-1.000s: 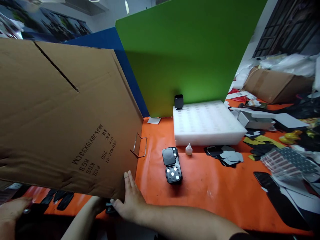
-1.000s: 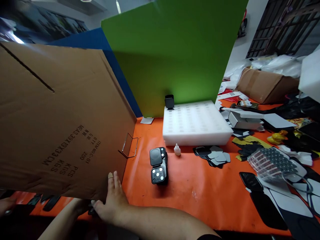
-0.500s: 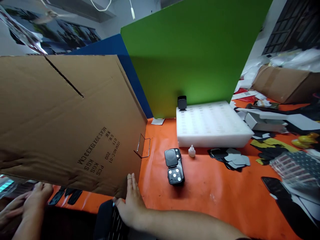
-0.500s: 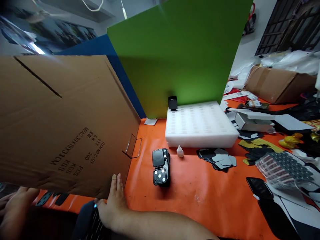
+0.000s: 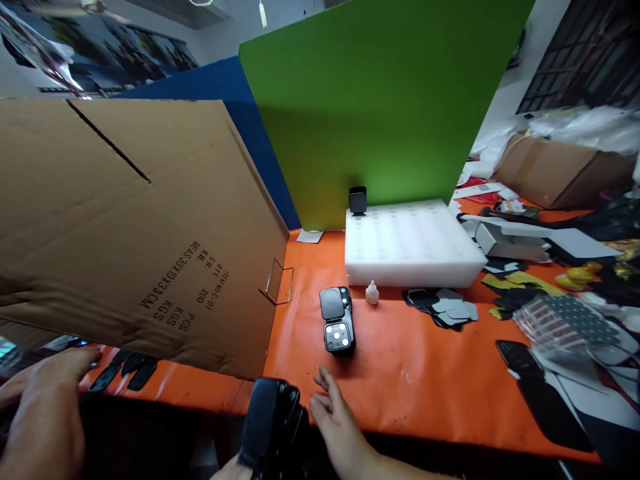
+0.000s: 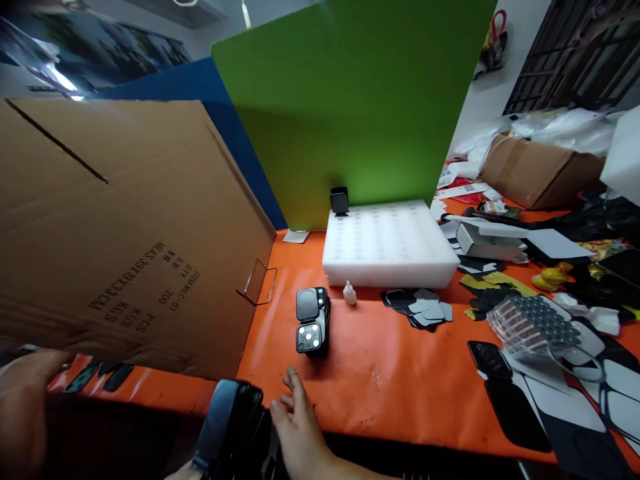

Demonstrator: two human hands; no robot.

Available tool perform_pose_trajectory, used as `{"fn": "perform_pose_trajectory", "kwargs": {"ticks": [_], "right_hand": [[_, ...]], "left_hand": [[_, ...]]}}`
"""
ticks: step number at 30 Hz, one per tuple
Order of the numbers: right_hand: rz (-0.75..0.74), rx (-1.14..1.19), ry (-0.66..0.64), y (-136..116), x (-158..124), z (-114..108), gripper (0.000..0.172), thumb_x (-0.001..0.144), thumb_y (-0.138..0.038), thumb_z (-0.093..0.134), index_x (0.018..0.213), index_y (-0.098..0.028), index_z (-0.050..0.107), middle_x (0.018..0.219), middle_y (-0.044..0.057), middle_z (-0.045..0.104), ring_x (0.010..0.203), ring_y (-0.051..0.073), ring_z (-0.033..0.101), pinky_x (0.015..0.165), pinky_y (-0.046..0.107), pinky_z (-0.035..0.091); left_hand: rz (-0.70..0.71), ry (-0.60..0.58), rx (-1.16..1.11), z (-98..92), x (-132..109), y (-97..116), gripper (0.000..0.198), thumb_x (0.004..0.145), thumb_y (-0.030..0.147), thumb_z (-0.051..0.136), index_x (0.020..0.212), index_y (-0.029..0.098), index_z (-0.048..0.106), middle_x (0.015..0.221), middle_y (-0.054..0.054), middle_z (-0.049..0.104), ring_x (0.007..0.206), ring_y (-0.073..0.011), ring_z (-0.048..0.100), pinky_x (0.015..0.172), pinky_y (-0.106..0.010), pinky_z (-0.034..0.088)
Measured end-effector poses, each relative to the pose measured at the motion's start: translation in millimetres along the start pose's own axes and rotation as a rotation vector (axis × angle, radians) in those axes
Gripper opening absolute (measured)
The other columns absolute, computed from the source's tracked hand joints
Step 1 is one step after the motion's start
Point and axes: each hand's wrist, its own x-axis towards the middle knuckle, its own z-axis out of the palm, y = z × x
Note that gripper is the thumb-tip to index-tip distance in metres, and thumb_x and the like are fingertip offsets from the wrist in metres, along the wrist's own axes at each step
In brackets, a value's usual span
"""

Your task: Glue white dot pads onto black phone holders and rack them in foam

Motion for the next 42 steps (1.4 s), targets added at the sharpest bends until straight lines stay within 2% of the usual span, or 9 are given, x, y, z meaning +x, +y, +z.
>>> {"fn": "perform_pose_trajectory", "kwargs": {"ticks": [5,9,12,15,19,22,29,36,42], "right_hand": [[-0.050,-0.036,0.151,-1,-14,-48,0.068,0.076,-0.049,0.051,0.132,-0.017,0.028,0.125,0.014,0.043,0.108,0.020,0.048,0.095,0.036,0.036],[-0.083,-0.045,0.224,-5,-15,-75,0.065,0.074,-0.048,0.053,0.128,-0.017,0.033,0.122,0.014,0.046,0.102,0.020,0.051,0.091,0.036,0.040],[-0.079,-0.038,0.277,-3,-18,-89,0.061,0.072,-0.048,0.056,0.123,-0.018,0.041,0.116,0.013,0.050,0.101,0.021,0.052,0.089,0.037,0.041],[-0.074,-0.035,0.284,0,-21,-95,0.057,0.072,-0.048,0.056,0.119,-0.017,0.045,0.110,0.012,0.053,0.097,0.021,0.054,0.088,0.036,0.041],[-0.061,-0.028,0.223,-2,-23,-95,0.055,0.071,-0.047,0.057,0.116,-0.017,0.047,0.107,0.011,0.055,0.090,0.019,0.056,0.086,0.037,0.042],[-0.043,0.019,0.171,-10,-23,-94,0.052,0.072,-0.047,0.057,0.113,-0.018,0.049,0.103,0.011,0.057,0.091,0.020,0.056,0.085,0.038,0.042],[0.085,0.250,0.122,-53,-39,-108,0.045,0.080,-0.052,0.044,0.111,-0.021,0.052,0.105,0.010,0.059,0.090,0.020,0.059,0.078,0.037,0.047],[0.114,0.376,0.112,-73,-49,-146,0.044,0.082,-0.049,0.043,0.114,-0.020,0.051,0.106,0.008,0.062,0.096,0.022,0.058,0.079,0.039,0.047],[-0.008,0.268,0.231,-61,-40,-188,0.031,0.079,-0.040,0.052,0.100,-0.019,0.057,0.097,0.005,0.064,0.093,0.017,0.058,0.088,0.034,0.040]], "left_hand": [[-0.090,-0.160,-0.031,48.4,21,-16,0.027,0.084,0.031,0.050,0.107,0.016,0.052,0.105,-0.006,0.055,0.091,-0.0193,0.055,0.074,-0.038,0.048],[-0.077,-0.271,-0.055,75.6,45,-3,0.021,0.079,0.027,0.055,0.085,0.007,0.060,0.079,-0.009,0.065,0.070,-0.0187,0.061,0.066,-0.032,0.050],[-0.044,-0.362,-0.089,78.1,56,8,0.014,0.072,0.021,0.056,0.072,0.008,0.061,0.066,-0.009,0.066,0.059,-0.0191,0.062,0.059,-0.030,0.050],[-0.040,-0.373,-0.096,72.6,55,15,0.012,0.070,0.020,0.056,0.069,0.008,0.060,0.063,-0.008,0.066,0.055,-0.0185,0.062,0.055,-0.029,0.049],[-0.060,-0.383,-0.100,70.7,39,17,0.015,0.070,0.022,0.056,0.070,0.008,0.061,0.063,-0.009,0.066,0.056,-0.0189,0.061,0.056,-0.029,0.048],[-0.090,-0.421,-0.096,81.6,20,17,0.017,0.070,0.022,0.056,0.072,0.006,0.062,0.066,-0.010,0.066,0.058,-0.0192,0.062,0.057,-0.029,0.048],[-0.174,-0.616,-0.061,150.2,-6,0,0.014,0.071,0.020,0.055,0.074,0.007,0.062,0.062,-0.007,0.066,0.051,-0.0151,0.060,0.051,-0.023,0.044],[-0.267,-0.797,-0.014,228.3,19,-43,0.015,0.070,0.018,0.056,0.077,0.006,0.062,0.064,-0.008,0.066,0.053,-0.0160,0.061,0.056,-0.024,0.044],[-0.322,-0.875,-0.017,260.1,41,-66,0.024,0.075,0.029,0.054,0.084,0.007,0.061,0.068,-0.009,0.067,0.063,-0.0196,0.063,0.065,-0.029,0.046]]}}
